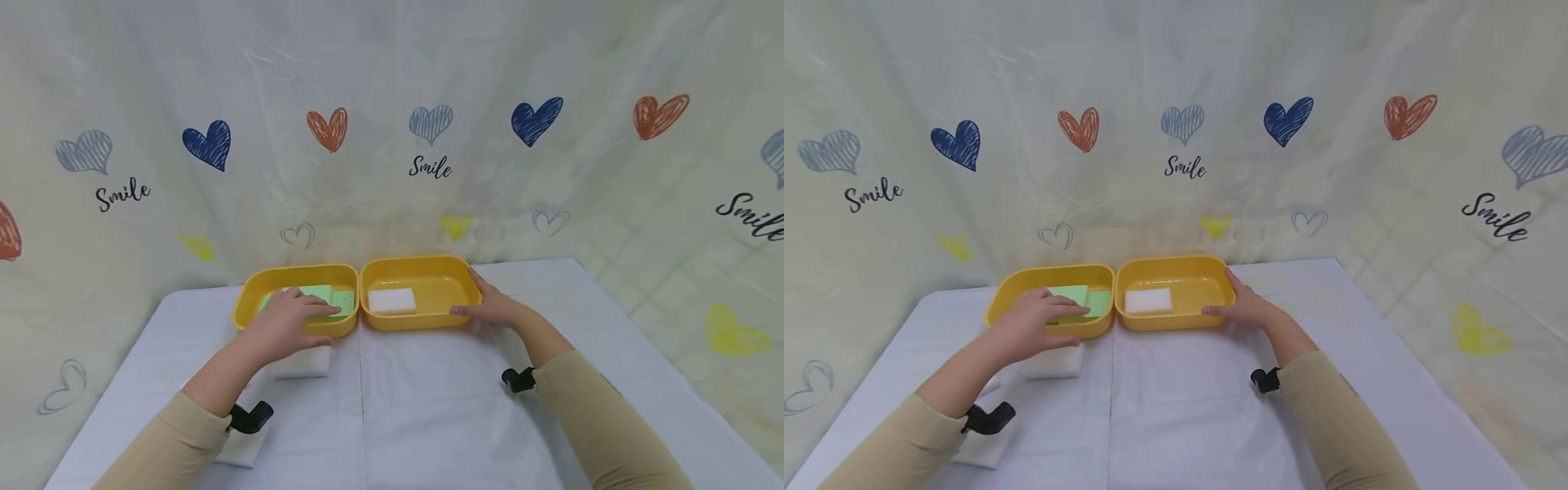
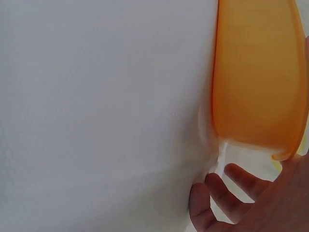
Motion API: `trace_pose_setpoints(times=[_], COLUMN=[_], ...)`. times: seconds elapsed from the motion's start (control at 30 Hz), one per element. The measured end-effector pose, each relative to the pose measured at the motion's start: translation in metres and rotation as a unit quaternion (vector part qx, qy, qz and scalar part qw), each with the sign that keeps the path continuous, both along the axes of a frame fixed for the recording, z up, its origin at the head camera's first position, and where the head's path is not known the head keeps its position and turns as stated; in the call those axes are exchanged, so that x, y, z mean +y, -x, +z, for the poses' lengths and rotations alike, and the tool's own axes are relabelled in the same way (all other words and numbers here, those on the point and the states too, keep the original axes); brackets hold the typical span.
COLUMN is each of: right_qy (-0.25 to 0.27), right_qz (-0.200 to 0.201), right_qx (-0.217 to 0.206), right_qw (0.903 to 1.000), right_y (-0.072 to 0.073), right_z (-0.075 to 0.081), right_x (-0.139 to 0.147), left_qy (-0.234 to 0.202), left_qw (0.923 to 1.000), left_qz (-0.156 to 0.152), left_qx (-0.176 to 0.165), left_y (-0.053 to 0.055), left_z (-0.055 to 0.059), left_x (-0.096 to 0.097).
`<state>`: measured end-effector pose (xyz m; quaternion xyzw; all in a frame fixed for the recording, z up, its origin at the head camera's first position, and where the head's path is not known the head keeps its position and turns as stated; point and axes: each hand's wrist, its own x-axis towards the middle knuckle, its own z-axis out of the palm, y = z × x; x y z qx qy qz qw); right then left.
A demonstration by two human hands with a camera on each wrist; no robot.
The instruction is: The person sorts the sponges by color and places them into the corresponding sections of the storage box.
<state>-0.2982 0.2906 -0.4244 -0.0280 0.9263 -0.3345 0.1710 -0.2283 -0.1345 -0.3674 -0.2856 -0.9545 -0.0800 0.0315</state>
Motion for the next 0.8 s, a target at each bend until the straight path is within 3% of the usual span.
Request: trace_pose_setpoints(times=[0.17, 0.3, 0.53, 0.8], right_qy=[-0.003, 0.0, 0.005, 0.005], right_qz=[0.005, 0.009, 0.01, 0.005], right_qx=[0.002, 0.005, -0.004, -0.008], right_qw=[1.0, 0.9999, 0.9999, 0.9999], right_y=[-0.001, -0.003, -0.003, -0.003], right_z=[0.001, 0.003, 0.003, 0.003], right_x=[-0.001, -0.002, 0.0, -0.001], left_qy=[-0.005, -0.013, -0.025, -0.025], left_qw=[1.0, 0.9998, 0.9994, 0.9989], left_qz=[0.003, 0.008, 0.021, 0.018], left_qx=[0.004, 0.012, -0.01, -0.035], left_y=[-0.02, -0.03, -0.036, -0.036], left_z=[-0.009, -0.011, -0.016, -0.035], left_x=[-0.031, -0.045, -0.049, -0.06])
